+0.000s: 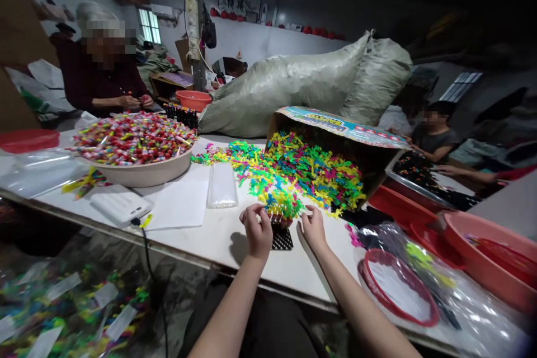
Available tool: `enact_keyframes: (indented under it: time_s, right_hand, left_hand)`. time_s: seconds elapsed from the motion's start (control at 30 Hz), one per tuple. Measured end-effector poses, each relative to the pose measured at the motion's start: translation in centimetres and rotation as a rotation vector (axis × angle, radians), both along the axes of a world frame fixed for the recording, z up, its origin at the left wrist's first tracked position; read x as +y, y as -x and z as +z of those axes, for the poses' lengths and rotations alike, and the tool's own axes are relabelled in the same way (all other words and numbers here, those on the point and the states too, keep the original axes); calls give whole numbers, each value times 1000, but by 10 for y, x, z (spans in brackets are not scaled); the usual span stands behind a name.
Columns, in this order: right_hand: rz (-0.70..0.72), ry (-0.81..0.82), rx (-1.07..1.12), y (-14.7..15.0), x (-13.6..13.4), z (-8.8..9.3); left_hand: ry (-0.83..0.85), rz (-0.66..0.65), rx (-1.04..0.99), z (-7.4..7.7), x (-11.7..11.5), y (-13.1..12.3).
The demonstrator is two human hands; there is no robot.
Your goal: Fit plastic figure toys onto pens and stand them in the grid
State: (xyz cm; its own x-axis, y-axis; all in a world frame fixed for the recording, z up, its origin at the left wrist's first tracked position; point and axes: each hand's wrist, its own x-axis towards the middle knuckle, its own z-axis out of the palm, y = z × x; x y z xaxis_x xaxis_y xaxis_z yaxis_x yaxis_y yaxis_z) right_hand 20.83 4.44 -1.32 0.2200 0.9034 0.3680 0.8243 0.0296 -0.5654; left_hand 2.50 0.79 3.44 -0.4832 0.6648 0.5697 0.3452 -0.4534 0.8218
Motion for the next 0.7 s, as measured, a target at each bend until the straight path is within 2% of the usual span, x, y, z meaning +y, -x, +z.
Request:
enact_keyframes:
  time_s: [0.07,0.13,0.2,0.27,0.37,0.47,0.5,0.57,0.63,0.7]
  right_hand:
    - [-15,-2,-83,-8,18,6]
    - [-11,65,-202,-12,32,10]
    - [-8,132,-284,-14,39,8]
    - [2,131,-302,-16,41,4]
    - [72,53,-197,-22,40,0]
    - [29,-3,40,-27,35,17]
    - [-25,-37,119,-27,31,28]
    - [-93,-165,235,-17,22,60]
    - [36,-329,266,7,11,98]
    - [302,-360,233,43,0,132]
  left_hand:
    - [-99,44,-171,21,20,13]
    - [-191,85,-366,42,37,29]
    - [-261,126,-505,54,47,44]
    - [-262,170,-585,53,49,54]
    - [-123,235,-710,33,43,60]
    - [-18,266,-831,18,34,61]
    - [-21,232,-830,17,32,62]
    - [-37,46,-755,20,27,64]
    - [-1,-259,-637,26,22,67]
    - [69,-578,-542,31,18,68]
